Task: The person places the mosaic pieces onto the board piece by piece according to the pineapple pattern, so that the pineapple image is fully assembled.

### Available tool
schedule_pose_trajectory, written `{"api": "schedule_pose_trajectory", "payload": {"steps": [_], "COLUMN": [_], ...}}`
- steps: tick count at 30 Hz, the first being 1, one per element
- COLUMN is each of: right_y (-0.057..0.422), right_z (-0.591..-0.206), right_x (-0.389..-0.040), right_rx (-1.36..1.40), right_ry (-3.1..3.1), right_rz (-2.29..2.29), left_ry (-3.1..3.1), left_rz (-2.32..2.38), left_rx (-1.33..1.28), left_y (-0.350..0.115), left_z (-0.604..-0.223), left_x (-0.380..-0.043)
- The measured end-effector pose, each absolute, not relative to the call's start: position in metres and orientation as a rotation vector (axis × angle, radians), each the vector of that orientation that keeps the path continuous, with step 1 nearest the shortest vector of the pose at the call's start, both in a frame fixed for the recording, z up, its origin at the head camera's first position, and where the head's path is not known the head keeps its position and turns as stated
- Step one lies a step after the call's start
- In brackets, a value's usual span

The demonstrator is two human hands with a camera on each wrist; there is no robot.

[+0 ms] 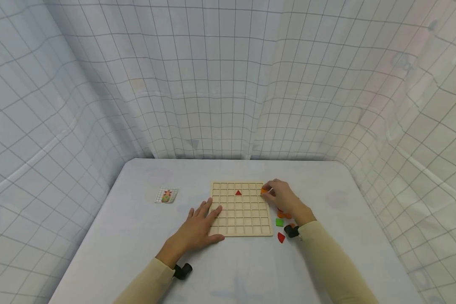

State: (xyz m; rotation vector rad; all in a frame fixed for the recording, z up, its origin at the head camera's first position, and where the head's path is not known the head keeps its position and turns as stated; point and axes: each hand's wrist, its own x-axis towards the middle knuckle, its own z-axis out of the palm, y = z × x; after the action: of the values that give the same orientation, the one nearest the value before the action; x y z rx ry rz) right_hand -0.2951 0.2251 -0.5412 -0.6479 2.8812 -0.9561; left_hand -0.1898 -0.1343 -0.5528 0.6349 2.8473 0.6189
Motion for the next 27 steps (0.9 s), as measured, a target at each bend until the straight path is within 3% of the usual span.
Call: {"api": "schedule_pose_trajectory", "payload": {"steps": [14,21,27], "right_y": [0.179,0.175,0.162], "right_z": [-0.546,-0.581,-0.561], "right_x": [-0.295,-0.316,-0.302], "right_rx": [-0.955,-1.205,-1.099], "right_ry": [2.843,2.844,2.841], "right_rz": [-0.886,-0.939,-0.941], "left_ry": [2.842,2.848,2.850], "left_rz": [0.613,0.578,0.559], "left_rx": [0.621,0.635,0.636], "left_y": [-0.135,-0.135,-0.135], "left_z": [-0.555,-0.557,-0.557], "left_x": [-0.190,-0.192,-0.194]}}
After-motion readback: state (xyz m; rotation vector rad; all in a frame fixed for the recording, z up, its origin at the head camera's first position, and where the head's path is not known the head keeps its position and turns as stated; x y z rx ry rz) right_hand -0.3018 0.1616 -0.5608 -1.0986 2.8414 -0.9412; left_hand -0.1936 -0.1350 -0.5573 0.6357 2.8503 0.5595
